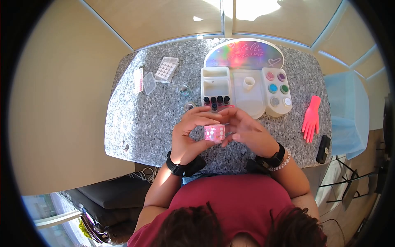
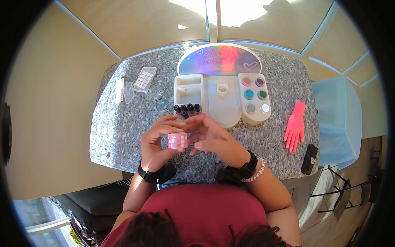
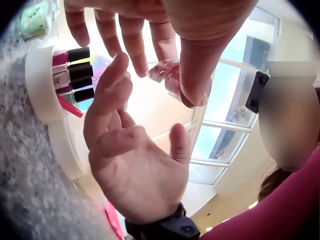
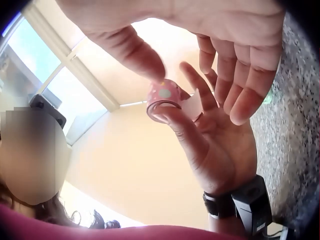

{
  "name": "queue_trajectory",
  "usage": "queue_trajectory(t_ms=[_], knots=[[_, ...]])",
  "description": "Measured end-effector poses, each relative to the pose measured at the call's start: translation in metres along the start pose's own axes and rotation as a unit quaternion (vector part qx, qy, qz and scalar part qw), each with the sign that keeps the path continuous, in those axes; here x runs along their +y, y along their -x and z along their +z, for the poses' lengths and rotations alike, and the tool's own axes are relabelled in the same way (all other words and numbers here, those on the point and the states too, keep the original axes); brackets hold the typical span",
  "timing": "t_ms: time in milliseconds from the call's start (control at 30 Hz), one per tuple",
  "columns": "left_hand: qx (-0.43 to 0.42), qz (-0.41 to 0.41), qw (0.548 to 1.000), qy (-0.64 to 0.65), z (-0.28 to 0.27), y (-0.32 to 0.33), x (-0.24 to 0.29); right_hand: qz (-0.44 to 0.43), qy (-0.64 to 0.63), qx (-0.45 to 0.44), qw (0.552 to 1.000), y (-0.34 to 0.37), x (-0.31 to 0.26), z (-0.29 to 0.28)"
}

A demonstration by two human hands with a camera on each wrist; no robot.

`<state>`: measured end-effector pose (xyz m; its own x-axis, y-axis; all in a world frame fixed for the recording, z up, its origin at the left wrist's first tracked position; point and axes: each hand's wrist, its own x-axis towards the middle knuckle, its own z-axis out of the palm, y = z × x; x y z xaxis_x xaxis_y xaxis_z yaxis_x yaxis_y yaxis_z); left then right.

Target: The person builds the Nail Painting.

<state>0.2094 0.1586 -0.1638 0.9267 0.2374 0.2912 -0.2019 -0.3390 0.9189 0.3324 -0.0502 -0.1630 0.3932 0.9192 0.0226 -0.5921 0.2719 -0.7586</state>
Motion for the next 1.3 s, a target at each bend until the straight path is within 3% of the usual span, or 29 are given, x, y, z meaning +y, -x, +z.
queue_trajectory(t_ms=[100, 167, 333, 400, 467, 600, 667, 767, 867, 967, 1067, 1167, 1300], knots=[[-0.021, 0.032, 0.995, 0.089, 0.0, -0.004, -0.005, 0.059, -0.028, -0.008, 0.998, -0.006, 0.006, 0.0], [-0.065, 0.026, 0.994, 0.089, -0.002, -0.004, -0.009, 0.051, -0.005, -0.004, 0.999, -0.011, 0.01, 0.004], [-0.058, 0.004, 0.994, 0.092, 0.0, -0.002, -0.007, 0.042, 0.046, 0.007, 0.998, -0.016, 0.017, -0.005], [-0.046, -0.006, 0.996, 0.077, -0.003, -0.001, -0.005, 0.014, 0.062, 0.056, 0.996, -0.014, 0.017, -0.008], [0.006, 0.022, 1.0, -0.013, -0.006, 0.001, -0.006, 0.004, 0.075, 0.079, 0.994, -0.012, 0.012, -0.006], [0.013, 0.077, 0.988, -0.131, -0.007, -0.004, 0.005, -0.039, 0.068, 0.118, 0.99, -0.014, 0.016, -0.001], [0.057, 0.098, 0.937, -0.332, -0.001, -0.004, 0.017, -0.044, 0.06, 0.134, 0.988, -0.013, 0.015, 0.01], [0.061, 0.131, 0.905, -0.4, 0.003, -0.007, 0.031, -0.056, 0.088, 0.149, 0.983, -0.013, 0.016, 0.01], [0.03, 0.107, 0.922, -0.37, -0.014, -0.025, 0.054, -0.076, 0.113, 0.163, 0.977, -0.012, 0.012, 0.007], [0.069, 0.093, 0.909, -0.401, -0.07, -0.055, -0.005, -0.099, 0.108, 0.177, 0.973, -0.005, 0.002, 0.007], [0.058, 0.122, 0.887, -0.442, -0.081, -0.084, -0.032, -0.104, 0.112, 0.181, 0.972, 0.0, 0.001, 0.005], [-0.017, 0.153, 0.877, -0.455, -0.085, -0.102, -0.045, -0.112, 0.131, 0.181, 0.968, 0.004, 0.002, 0.004], [-0.09, 0.095, 0.838, -0.53, -0.09, -0.113, -0.035, -0.105, 0.129, 0.184, 0.969, 0.01, 0.001, 0.002]])
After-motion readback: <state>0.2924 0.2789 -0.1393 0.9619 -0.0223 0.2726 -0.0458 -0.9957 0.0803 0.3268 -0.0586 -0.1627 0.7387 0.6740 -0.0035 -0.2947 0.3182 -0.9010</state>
